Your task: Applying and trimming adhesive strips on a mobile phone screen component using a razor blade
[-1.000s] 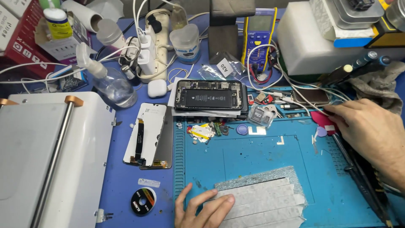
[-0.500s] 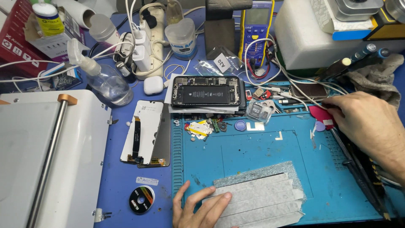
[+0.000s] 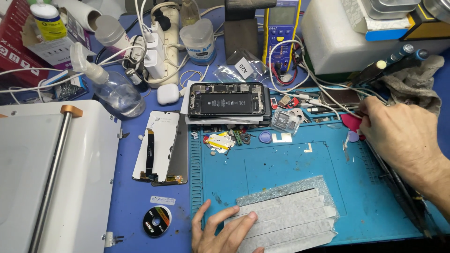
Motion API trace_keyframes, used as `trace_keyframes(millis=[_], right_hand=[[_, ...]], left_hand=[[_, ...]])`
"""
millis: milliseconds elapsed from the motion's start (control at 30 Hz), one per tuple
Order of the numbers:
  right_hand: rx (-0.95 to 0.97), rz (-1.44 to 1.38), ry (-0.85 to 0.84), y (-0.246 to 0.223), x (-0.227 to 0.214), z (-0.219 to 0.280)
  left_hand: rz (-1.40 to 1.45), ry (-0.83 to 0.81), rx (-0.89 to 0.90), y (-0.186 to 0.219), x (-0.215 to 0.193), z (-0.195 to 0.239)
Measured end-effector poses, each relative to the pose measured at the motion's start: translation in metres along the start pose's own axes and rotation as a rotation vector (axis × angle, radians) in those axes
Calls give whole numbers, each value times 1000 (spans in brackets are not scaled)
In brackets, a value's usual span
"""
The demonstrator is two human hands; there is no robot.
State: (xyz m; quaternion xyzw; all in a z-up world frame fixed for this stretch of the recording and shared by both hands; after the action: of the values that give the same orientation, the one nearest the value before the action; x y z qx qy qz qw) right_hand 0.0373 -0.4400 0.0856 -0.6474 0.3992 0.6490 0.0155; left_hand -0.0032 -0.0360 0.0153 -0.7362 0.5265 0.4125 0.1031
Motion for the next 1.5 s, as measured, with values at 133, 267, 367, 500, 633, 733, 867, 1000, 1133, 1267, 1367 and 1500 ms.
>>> trace_keyframes(millis=[133, 267, 367, 500, 633, 733, 867, 1000, 1133, 1267, 1367, 1500], right_hand=[[-69, 96, 234, 4, 15, 2], [-74, 76, 501, 9, 14, 8], [-158, -223, 534, 13, -22, 25], [-320, -952, 364, 15, -58, 62], [-243, -1052, 269, 3, -75, 117], [-112, -1121, 104, -8, -86, 158], [109, -1268, -58, -10, -65, 192], [252, -1350, -211, -15, -72, 208], [217, -1445, -233, -17, -72, 212], [239, -1351, -251, -22, -87, 213], [227, -1312, -238, -28, -99, 211], [-104, -1150, -43, -34, -101, 197]], left_hand=[[-10, 35, 3, 2, -2, -6], [41, 75, -15, 5, -9, -12], [68, 87, -58, 9, -14, -20], [112, 34, -96, 12, -24, -28], [112, 15, -38, 12, -33, -38], [253, -122, -105, 16, -44, -42], [261, -132, -37, 12, -43, -41], [201, -176, 22, 9, -40, -40], [150, -257, 46, 9, -37, -39], [86, -229, 115, 11, -37, -41], [47, -239, 154, 13, -37, -45], [26, -321, 149, 13, -31, -48]])
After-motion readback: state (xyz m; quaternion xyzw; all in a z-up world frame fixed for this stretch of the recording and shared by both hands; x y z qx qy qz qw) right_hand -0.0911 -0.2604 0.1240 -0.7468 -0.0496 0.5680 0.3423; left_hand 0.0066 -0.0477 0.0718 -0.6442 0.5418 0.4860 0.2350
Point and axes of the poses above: each hand's wrist, its own z-axis away from the middle knuckle, its own x-axis out of the palm, y = z × x, the point moved 1 cm from there along -z, towards the middle knuckle, and after that the axes turned 10 degrees about x, right-handed, at the moved point
